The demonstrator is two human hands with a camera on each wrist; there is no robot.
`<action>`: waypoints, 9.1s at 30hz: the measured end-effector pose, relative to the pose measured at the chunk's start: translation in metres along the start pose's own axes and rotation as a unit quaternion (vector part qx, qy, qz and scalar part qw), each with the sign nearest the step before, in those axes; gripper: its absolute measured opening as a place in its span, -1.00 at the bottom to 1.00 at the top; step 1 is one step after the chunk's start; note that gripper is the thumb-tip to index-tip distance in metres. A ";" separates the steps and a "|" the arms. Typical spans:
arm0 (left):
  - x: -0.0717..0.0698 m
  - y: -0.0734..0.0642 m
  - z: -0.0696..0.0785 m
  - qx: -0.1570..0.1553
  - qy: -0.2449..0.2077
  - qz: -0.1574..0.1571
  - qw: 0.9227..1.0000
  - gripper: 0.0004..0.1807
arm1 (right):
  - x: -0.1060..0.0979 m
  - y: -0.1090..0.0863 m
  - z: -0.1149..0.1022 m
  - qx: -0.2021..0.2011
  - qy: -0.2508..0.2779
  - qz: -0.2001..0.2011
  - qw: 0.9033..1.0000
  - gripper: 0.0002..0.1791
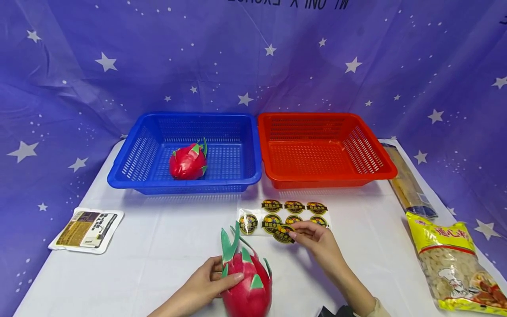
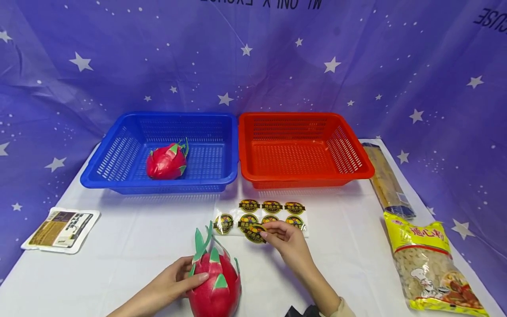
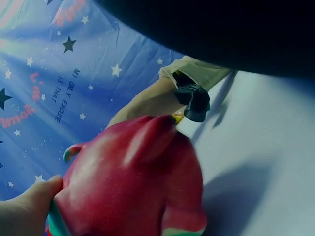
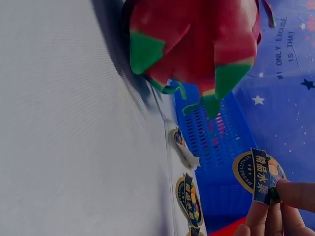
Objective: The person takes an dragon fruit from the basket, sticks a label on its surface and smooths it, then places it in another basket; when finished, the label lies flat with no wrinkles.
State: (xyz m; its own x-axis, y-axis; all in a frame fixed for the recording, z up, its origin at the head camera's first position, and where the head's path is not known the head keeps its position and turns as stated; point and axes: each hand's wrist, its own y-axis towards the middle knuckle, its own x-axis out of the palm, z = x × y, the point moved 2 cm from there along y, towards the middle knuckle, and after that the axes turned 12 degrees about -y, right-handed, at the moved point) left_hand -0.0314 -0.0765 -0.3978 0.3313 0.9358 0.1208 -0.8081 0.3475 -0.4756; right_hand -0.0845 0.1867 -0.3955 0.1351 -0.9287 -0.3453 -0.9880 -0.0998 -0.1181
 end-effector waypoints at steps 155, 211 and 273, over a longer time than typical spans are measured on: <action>0.012 0.075 0.041 0.069 -0.121 0.111 0.984 -0.21 | 0.094 -0.024 -0.015 -0.022 0.009 0.061 0.998 -0.27; 0.017 0.073 0.039 0.083 -0.117 0.117 0.983 -0.22 | 0.100 -0.028 -0.013 -0.072 -0.020 0.144 0.987 -0.12; 0.020 0.064 0.050 0.111 -0.005 0.059 0.992 -0.21 | 0.043 -0.004 -0.014 0.047 0.055 -0.122 0.990 -0.33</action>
State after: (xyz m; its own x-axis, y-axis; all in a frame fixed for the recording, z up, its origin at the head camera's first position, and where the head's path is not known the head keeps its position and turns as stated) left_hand -0.1004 -0.0321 -0.3824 0.2239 0.9710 0.0841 -0.9290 0.2388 -0.2827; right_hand -0.0755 0.1418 -0.3970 0.3543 -0.9149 -0.1933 -0.9152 -0.2967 -0.2728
